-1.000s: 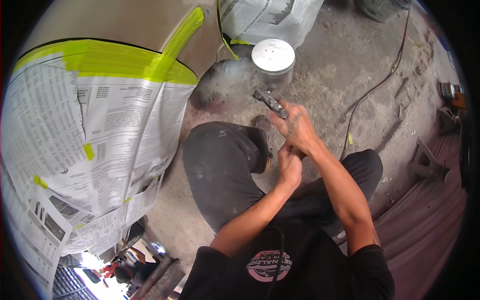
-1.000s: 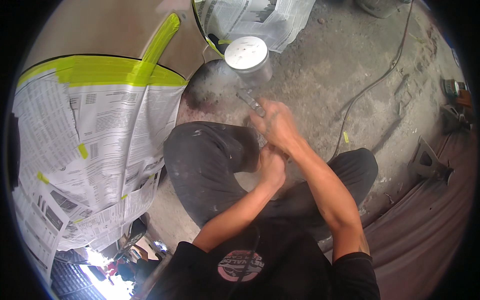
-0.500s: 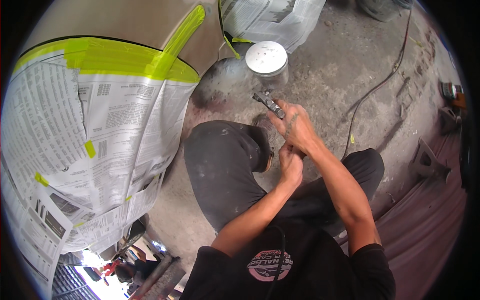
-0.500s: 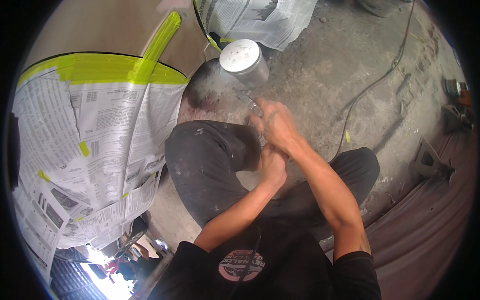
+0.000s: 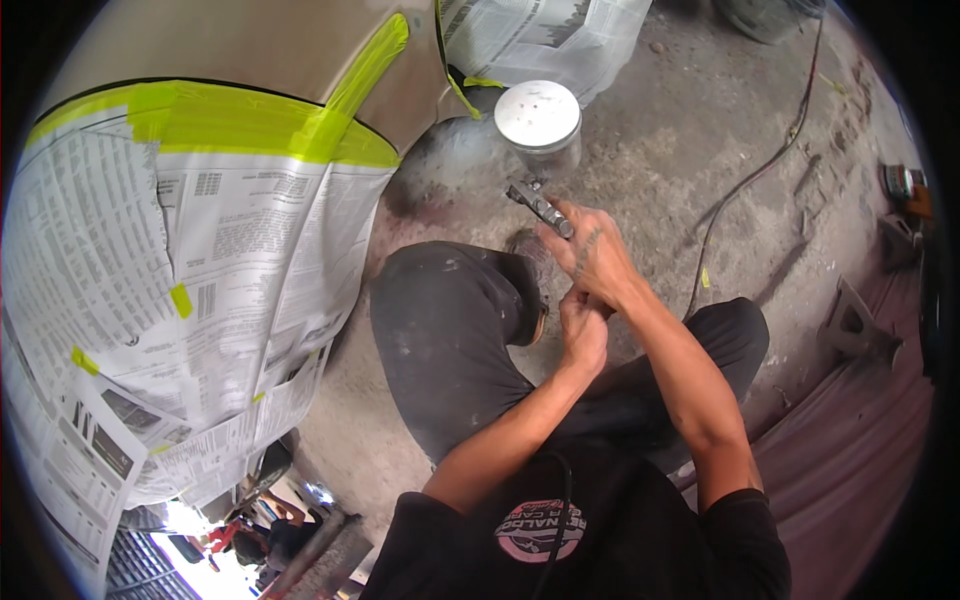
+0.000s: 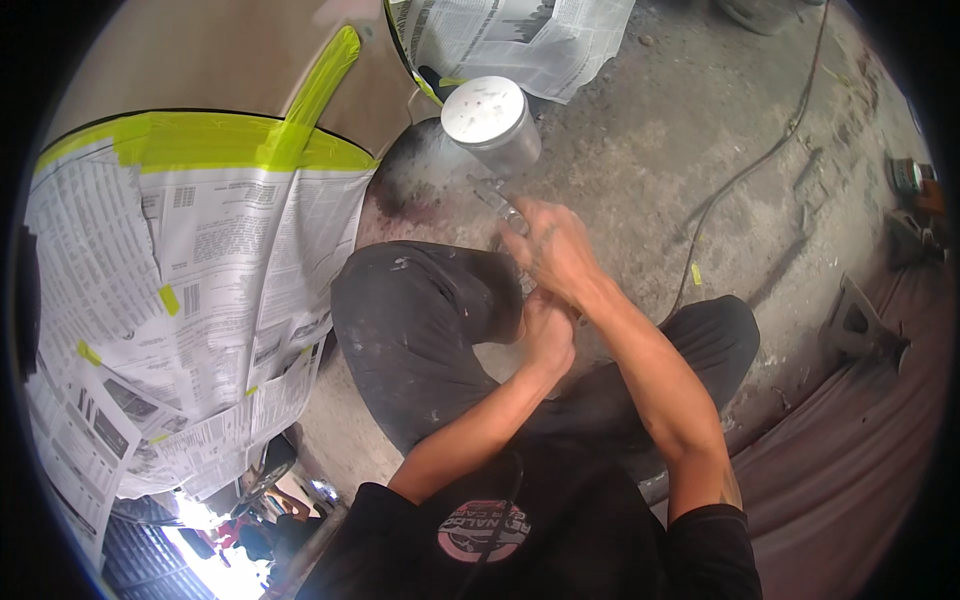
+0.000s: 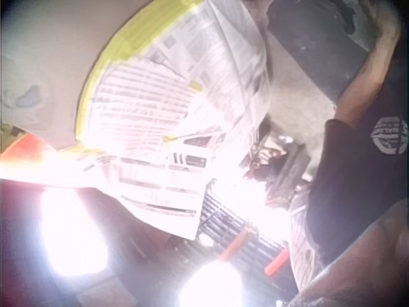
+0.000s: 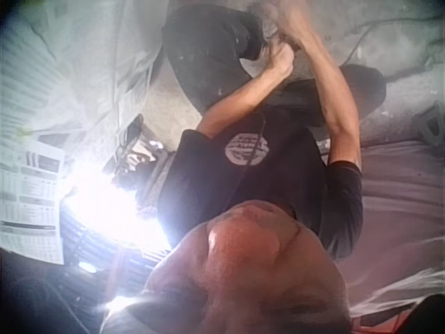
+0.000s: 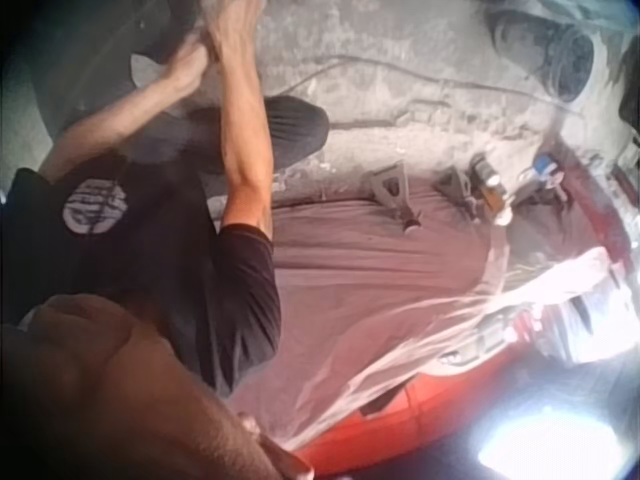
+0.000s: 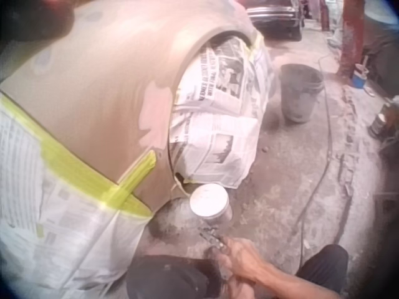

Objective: The person uses a spray gun to apply paint to a car fender, moving the gun in steady strokes across the surface. They occasionally stop to touch the surface and adjust the masking tape and newspaper protective covering around the fender.

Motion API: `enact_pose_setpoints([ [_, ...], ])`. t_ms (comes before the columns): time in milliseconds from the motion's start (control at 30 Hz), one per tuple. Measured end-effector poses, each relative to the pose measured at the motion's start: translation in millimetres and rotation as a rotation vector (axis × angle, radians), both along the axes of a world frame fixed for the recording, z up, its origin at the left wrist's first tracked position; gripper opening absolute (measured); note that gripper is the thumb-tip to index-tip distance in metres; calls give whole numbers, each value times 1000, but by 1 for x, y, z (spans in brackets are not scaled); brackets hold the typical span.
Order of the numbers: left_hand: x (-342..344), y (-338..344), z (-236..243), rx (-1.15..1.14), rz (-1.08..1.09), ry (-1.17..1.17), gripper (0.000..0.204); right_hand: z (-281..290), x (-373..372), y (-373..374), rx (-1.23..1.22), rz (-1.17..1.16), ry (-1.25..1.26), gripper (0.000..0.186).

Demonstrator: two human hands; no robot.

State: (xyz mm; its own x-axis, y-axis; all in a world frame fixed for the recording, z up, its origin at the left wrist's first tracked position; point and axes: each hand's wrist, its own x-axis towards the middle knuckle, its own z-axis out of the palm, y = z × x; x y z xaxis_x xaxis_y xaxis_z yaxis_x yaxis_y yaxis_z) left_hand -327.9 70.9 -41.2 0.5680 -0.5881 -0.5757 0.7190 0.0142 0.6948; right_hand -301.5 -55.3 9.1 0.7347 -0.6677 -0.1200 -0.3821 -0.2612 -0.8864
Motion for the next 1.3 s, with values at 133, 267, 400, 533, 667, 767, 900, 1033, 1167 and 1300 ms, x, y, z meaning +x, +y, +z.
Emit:
enact_pose_setpoints([
  [133, -1, -4, 8, 11, 7, 6, 11, -5, -1, -2, 17, 29, 63, 41],
  [267, 1, -7, 11, 42, 16, 3, 9, -12, 0, 1, -81, -10, -88, 39],
  [400, 3, -5, 10, 69, 26, 9, 9, -6, 3, 0, -16, 9, 14, 40],
  [533, 0, -9, 8, 61, 94, 30, 11, -6, 4, 1, 8, 27, 47, 41],
  [667, 3, 1, -8, -16, 20, 2, 13, -14, 5, 2, -110, -1, -71, 42],
  [767, 1, 0, -8, -7, 44, 21, 14, -11, 6, 3, -91, 13, -12, 43],
  [900, -1, -7, 4, -1, 91, 37, 17, -11, 5, 2, -79, 24, -9, 43],
  [1033, 0, -2, 1, 4, 45, 29, 19, -5, 4, 0, -3, 28, 47, 42],
  [1167, -2, -1, -5, -15, 39, 14, 18, -5, 2, 0, 11, 28, 38, 43],
  [1300, -3, -2, -3, -12, -12, -3, 16, -7, -5, -4, 43, 8, 16, 48],
])
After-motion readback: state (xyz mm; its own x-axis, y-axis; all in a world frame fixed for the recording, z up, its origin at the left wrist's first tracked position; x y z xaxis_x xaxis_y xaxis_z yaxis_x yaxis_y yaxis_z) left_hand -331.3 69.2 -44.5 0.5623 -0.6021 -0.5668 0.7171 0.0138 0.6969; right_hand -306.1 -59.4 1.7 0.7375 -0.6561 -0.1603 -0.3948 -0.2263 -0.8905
